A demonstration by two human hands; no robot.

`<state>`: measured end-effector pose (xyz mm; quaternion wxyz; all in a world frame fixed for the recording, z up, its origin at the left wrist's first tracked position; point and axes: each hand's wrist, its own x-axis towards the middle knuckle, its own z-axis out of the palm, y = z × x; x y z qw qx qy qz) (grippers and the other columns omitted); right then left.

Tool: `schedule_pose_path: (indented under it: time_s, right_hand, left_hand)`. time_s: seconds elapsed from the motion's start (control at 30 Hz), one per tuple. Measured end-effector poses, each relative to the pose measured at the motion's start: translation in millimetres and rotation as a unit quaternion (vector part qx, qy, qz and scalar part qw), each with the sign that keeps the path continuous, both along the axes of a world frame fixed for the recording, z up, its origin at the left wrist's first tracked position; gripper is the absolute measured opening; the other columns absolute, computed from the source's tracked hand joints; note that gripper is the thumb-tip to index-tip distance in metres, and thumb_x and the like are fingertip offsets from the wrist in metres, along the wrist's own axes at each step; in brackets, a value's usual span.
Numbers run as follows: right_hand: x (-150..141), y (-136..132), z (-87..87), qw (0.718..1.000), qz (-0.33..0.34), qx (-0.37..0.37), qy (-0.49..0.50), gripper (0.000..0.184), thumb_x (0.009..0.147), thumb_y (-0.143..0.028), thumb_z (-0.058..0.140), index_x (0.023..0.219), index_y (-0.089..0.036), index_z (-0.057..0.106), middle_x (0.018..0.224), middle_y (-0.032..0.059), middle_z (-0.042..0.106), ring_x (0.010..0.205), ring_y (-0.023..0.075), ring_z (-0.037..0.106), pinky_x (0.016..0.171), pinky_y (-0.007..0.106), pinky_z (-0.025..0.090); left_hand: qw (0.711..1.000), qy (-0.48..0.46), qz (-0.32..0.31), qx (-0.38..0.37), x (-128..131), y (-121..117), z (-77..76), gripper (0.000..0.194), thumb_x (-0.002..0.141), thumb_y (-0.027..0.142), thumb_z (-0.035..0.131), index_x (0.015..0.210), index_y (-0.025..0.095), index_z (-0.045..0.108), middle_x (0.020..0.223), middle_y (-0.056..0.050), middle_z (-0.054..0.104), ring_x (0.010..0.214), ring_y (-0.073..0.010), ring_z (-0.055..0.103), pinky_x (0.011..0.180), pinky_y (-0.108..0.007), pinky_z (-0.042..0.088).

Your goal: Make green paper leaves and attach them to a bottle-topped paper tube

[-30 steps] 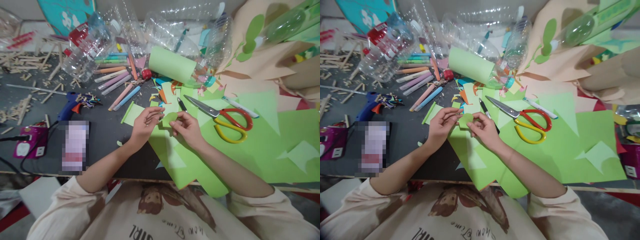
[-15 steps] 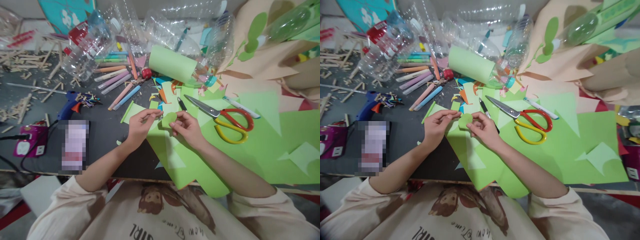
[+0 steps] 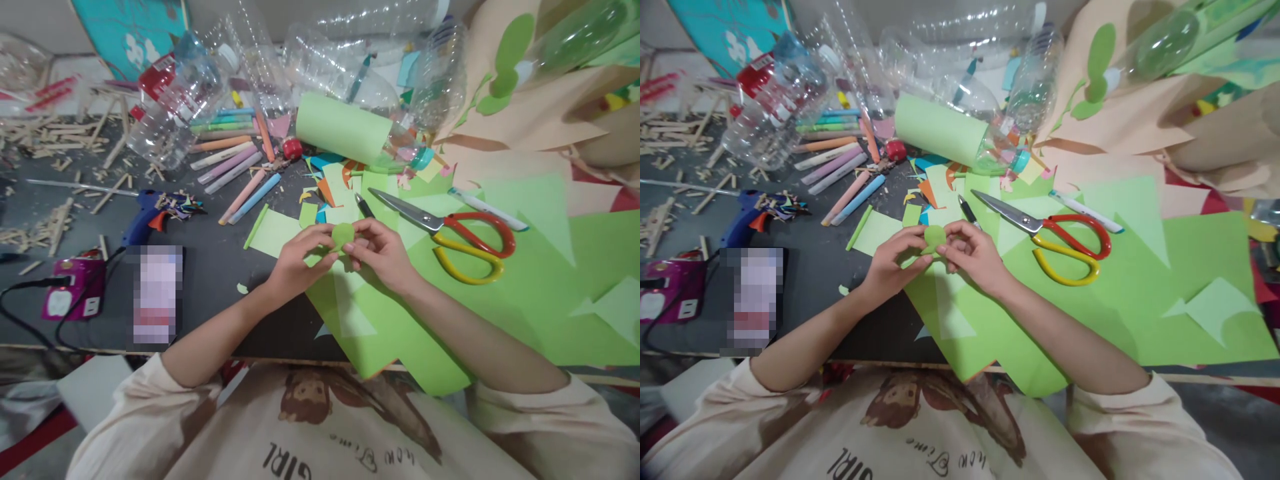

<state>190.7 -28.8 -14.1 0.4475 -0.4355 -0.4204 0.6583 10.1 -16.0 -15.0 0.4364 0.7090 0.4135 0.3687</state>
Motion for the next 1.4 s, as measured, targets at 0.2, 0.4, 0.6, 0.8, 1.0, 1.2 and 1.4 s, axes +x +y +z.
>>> schedule_pose_path:
  time_s: [0.2, 0.4, 0.6, 0.8, 1.0, 1.2, 1.4]
  right_hand:
    - [2, 4, -1.9, 0.999, -0.036, -0.017, 0.031, 0.041, 0.064, -0.049, 0.084, 0.078, -0.021, 0.057, 0.062, -0.0087, 0.058, 0.038, 0.0044, 0.051, 0.038, 0.019, 0.046]
    - [1, 3, -2.9, 0.999, -0.048, -0.010, 0.004, 0.044, 0.065, -0.053, 0.082, 0.078, -0.021, 0.055, 0.060, -0.0091, 0.055, 0.039, 0.0052, 0.050, 0.039, 0.020, 0.047]
    - [-2, -2, 0.2, 0.998, -0.035, 0.036, -0.030, 0.043, 0.073, -0.053, 0.077, 0.082, -0.024, 0.046, 0.058, -0.0106, 0.053, 0.043, 0.0070, 0.056, 0.044, 0.020, 0.049]
    - [-3, -6, -4.2, 0.991, -0.064, 0.104, -0.055, 0.033, 0.083, -0.048, 0.069, 0.089, -0.026, 0.046, 0.064, -0.0111, 0.051, 0.043, 0.0055, 0.056, 0.044, 0.019, 0.046]
    - [-1, -8, -7.1, 0.986, -0.073, 0.140, -0.054, 0.024, 0.089, -0.038, 0.066, 0.103, -0.030, 0.048, 0.078, -0.0084, 0.057, 0.051, 0.0056, 0.057, 0.049, 0.019, 0.048]
    - [-1, -8, -8.0, 0.975, -0.026, 0.187, -0.113, 0.020, 0.085, -0.039, 0.070, 0.096, -0.025, 0.063, 0.096, 0.0009, 0.065, 0.068, 0.0103, 0.058, 0.062, 0.026, 0.052]
    - [1, -8, -9.7, 0.981, -0.034, 0.144, -0.125, 0.020, 0.082, -0.033, 0.071, 0.098, -0.025, 0.062, 0.093, 0.0016, 0.065, 0.066, 0.0124, 0.051, 0.062, 0.028, 0.048]
  left_hand:
    - [0.998, -0.016, -0.054, -0.036, -1, -2, 6.4, 0.029, 0.086, 0.050, 0.063, 0.080, 0.022, 0.066, 0.086, -0.008, 0.073, 0.080, -0.0188, 0.069, 0.075, -0.031, 0.056]
    - [0.996, -0.045, -0.052, -0.064, 1, 0, 10.4, 0.044, 0.087, 0.061, 0.055, 0.077, 0.022, 0.072, 0.083, -0.008, 0.074, 0.081, -0.0200, 0.069, 0.078, -0.033, 0.056]
    - [0.997, -0.049, 0.001, -0.065, 3, -2, 5.4, 0.025, 0.082, 0.045, 0.069, 0.075, 0.022, 0.070, 0.080, -0.006, 0.073, 0.075, -0.0167, 0.067, 0.067, -0.027, 0.054]
    - [0.994, -0.065, -0.015, -0.082, 4, -3, 3.6, 0.006, 0.080, 0.025, 0.066, 0.083, 0.021, 0.069, 0.087, -0.005, 0.069, 0.080, -0.0148, 0.067, 0.073, -0.025, 0.056]
    - [0.993, -0.077, 0.029, -0.084, 3, -5, -2.3, 0.021, 0.080, 0.018, 0.065, 0.099, 0.022, 0.072, 0.104, -0.006, 0.064, 0.073, -0.0091, 0.065, 0.072, -0.022, 0.057]
    - [0.992, -0.088, 0.005, -0.094, 2, -9, -6.6, 0.028, 0.086, 0.032, 0.067, 0.112, 0.025, 0.068, 0.116, -0.006, 0.058, 0.074, -0.0070, 0.065, 0.073, -0.021, 0.058]
    - [0.985, -0.117, -0.018, -0.128, 2, -12, -12.3, 0.035, 0.087, 0.040, 0.066, 0.120, 0.029, 0.064, 0.120, -0.006, 0.054, 0.077, -0.0073, 0.067, 0.077, -0.022, 0.058]
